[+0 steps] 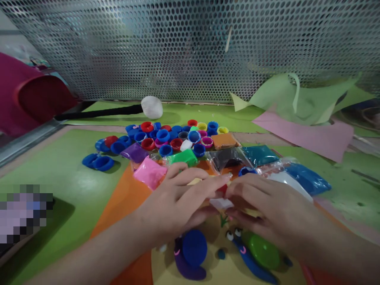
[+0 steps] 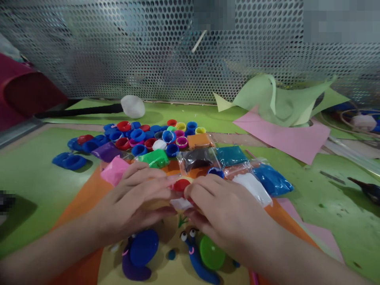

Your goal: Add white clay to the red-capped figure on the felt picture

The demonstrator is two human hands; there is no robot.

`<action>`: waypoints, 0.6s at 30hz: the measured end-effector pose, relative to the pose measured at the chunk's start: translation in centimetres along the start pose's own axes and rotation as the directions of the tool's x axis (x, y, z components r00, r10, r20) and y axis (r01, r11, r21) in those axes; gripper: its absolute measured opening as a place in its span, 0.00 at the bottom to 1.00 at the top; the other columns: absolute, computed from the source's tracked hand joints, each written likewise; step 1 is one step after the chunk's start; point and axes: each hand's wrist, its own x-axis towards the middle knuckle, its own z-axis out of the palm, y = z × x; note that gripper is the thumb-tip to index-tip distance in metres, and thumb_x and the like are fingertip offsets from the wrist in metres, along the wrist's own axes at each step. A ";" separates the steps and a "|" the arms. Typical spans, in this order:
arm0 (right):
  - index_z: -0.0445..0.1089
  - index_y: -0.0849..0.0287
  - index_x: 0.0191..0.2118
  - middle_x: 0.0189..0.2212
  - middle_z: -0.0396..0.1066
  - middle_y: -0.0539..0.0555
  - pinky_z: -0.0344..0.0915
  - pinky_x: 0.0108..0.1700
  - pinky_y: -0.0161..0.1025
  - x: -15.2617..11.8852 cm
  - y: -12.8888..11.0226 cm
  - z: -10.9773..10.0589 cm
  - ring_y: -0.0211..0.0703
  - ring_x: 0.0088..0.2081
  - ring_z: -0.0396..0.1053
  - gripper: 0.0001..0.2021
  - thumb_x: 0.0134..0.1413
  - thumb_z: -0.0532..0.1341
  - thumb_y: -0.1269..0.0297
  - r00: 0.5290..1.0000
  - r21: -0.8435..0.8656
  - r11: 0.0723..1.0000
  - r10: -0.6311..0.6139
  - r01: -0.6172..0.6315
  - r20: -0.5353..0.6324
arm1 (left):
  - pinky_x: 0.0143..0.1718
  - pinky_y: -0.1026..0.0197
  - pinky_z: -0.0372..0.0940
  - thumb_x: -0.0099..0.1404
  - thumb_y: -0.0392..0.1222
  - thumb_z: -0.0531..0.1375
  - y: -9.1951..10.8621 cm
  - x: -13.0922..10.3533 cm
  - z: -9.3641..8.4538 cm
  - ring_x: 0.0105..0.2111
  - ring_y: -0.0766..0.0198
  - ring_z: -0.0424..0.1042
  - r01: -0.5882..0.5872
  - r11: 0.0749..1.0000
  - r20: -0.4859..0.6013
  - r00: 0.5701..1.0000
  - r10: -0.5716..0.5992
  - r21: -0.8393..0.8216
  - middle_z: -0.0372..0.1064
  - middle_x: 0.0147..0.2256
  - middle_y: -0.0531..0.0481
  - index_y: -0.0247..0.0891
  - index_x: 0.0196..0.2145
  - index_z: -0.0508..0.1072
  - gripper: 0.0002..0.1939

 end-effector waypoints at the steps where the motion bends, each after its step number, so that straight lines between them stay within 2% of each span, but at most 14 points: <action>1: 0.59 0.57 0.34 0.32 0.66 0.51 0.63 0.30 0.40 0.0 0.0 -0.1 0.43 0.32 0.65 0.04 0.56 0.57 0.68 1.000 -0.006 1.000 -0.005 0.005 0.005 | 0.45 0.56 0.57 0.64 0.38 0.60 0.1 0.0 -0.1 0.42 0.63 0.68 -0.001 1.000 0.014 1.000 0.001 0.000 0.72 0.38 0.46 0.32 0.52 0.60 0.21; 5: 0.59 0.57 0.33 0.30 0.65 0.50 0.62 0.29 0.40 0.0 0.2 -0.6 0.44 0.31 0.65 0.07 0.53 0.60 0.69 1.000 -0.083 0.997 -0.001 0.000 -0.005 | 0.45 0.56 0.55 0.62 0.30 0.60 0.3 0.1 -0.4 0.43 0.62 0.68 -0.001 1.000 0.115 0.993 0.002 -0.009 0.73 0.36 0.49 0.31 0.52 0.60 0.21; 10: 0.61 0.56 0.32 0.29 0.66 0.49 0.61 0.28 0.41 0.2 0.1 -0.8 0.44 0.30 0.65 0.06 0.53 0.61 0.64 0.994 -0.061 0.993 0.102 -0.100 0.024 | 0.46 0.57 0.55 0.62 0.33 0.61 0.4 0.3 -0.3 0.41 0.64 0.68 -0.014 1.000 0.041 0.999 0.014 -0.002 0.74 0.36 0.50 0.31 0.51 0.61 0.21; 14: 0.63 0.56 0.33 0.30 0.67 0.48 0.62 0.29 0.40 0.1 0.1 -0.3 0.42 0.30 0.65 0.01 0.54 0.57 0.67 0.988 0.023 0.988 0.153 -0.153 -0.001 | 0.47 0.58 0.55 0.63 0.33 0.60 0.3 0.2 0.2 0.42 0.64 0.68 -0.009 1.000 0.042 0.999 0.009 -0.002 0.73 0.37 0.50 0.32 0.52 0.61 0.20; 18: 0.64 0.57 0.33 0.29 0.66 0.49 0.62 0.29 0.41 0.0 0.1 0.0 0.43 0.30 0.64 0.03 0.56 0.54 0.67 0.987 0.011 0.987 0.158 -0.158 -0.013 | 0.50 0.57 0.52 0.64 0.33 0.58 0.2 -0.2 0.4 0.44 0.64 0.66 -0.006 1.000 0.017 1.000 0.007 -0.004 0.72 0.40 0.48 0.31 0.52 0.61 0.19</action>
